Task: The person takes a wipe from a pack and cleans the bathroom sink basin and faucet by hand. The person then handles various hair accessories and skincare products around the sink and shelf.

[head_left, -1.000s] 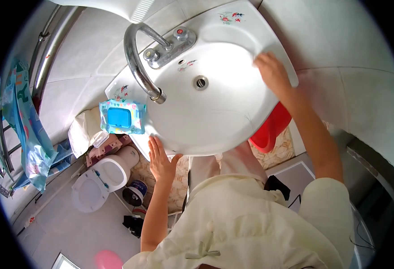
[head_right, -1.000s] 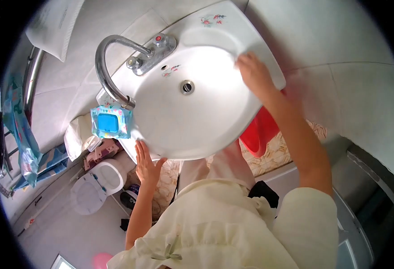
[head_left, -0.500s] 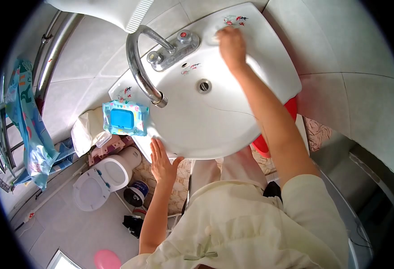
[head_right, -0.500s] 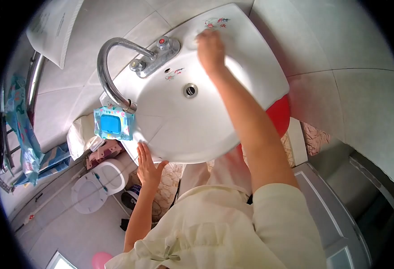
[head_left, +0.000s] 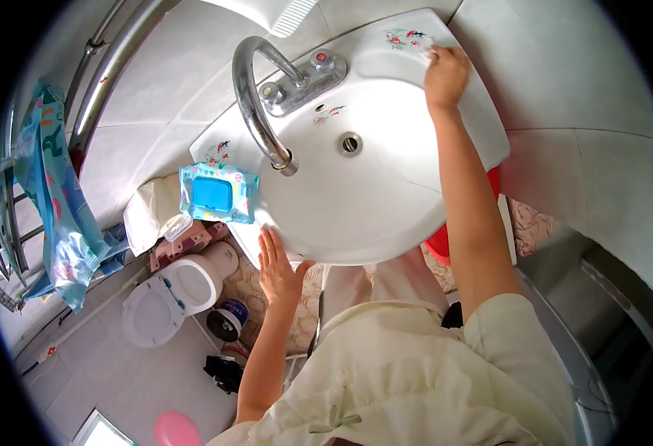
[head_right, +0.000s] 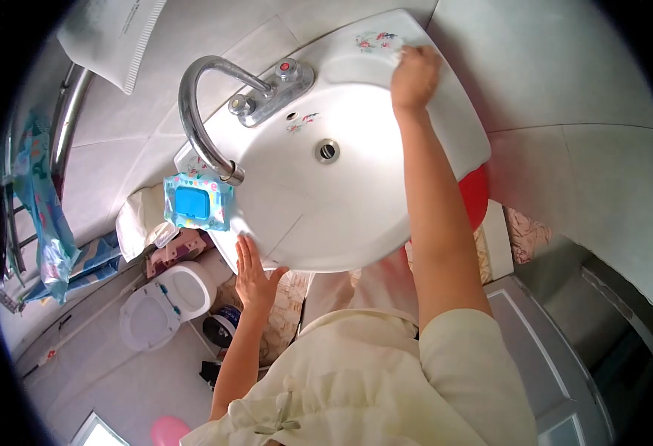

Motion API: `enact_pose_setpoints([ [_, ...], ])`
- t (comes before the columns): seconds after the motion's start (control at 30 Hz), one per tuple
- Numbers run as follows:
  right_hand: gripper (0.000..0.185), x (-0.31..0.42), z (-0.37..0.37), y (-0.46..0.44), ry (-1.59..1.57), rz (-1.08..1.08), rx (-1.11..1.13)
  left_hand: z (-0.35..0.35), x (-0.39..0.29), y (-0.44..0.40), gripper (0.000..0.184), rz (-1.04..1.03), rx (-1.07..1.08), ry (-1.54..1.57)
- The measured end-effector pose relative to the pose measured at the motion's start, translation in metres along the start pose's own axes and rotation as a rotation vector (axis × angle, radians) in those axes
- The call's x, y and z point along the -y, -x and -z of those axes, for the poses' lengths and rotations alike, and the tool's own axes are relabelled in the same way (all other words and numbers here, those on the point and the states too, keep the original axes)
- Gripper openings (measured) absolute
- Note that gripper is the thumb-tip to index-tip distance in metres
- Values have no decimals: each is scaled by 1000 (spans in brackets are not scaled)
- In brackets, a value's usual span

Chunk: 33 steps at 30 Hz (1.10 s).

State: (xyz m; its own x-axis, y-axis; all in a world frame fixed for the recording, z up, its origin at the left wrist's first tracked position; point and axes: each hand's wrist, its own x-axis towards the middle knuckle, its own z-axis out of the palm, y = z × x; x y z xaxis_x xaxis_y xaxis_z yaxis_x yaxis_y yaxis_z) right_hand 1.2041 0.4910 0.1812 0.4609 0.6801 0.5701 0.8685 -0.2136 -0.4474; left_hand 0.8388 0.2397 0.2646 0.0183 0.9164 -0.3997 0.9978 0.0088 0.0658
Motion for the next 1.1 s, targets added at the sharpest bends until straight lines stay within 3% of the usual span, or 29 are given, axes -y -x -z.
enact_pose_setpoints([
  [0.13,10,40,-20,24,-136,237,131,0,-1,0,103,-12,-10,3],
  [0.27,12,77,13,50,-487,259,510,2,-2,-1,103,-8,-9,19],
  [0.37,8,60,11,36,-537,71,307,2,-3,-1,103,16,17,26],
  [0.47,11,12,3,-15,-315,-184,37,2,-2,0,103,28,18,4],
  [0.5,11,-6,-3,-26,-237,-129,-48,1,-2,-1,103,28,22,-10],
  [0.53,12,-13,-8,-30,-145,-158,14,0,-1,-1,103,27,26,-25],
  [0.6,13,-11,-22,-24,-143,54,63,-1,0,0,103,21,21,-22],
  [0.67,13,25,-22,0,-70,201,166,-1,0,-1,103,15,16,-19],
  [0.8,9,84,-3,54,-279,228,240,-1,-1,0,104,6,15,-5],
  [0.9,15,107,16,77,-579,-74,246,-3,2,1,104,-8,1,3],
  [0.93,15,106,14,79,-578,-77,240,-3,2,-1,104,-18,-8,4],
  [1.03,17,110,12,82,-679,-461,0,-3,2,-1,104,-16,5,7],
  [1.1,17,122,-5,97,-703,-424,-1,-4,2,-1,104,-14,7,-18],
])
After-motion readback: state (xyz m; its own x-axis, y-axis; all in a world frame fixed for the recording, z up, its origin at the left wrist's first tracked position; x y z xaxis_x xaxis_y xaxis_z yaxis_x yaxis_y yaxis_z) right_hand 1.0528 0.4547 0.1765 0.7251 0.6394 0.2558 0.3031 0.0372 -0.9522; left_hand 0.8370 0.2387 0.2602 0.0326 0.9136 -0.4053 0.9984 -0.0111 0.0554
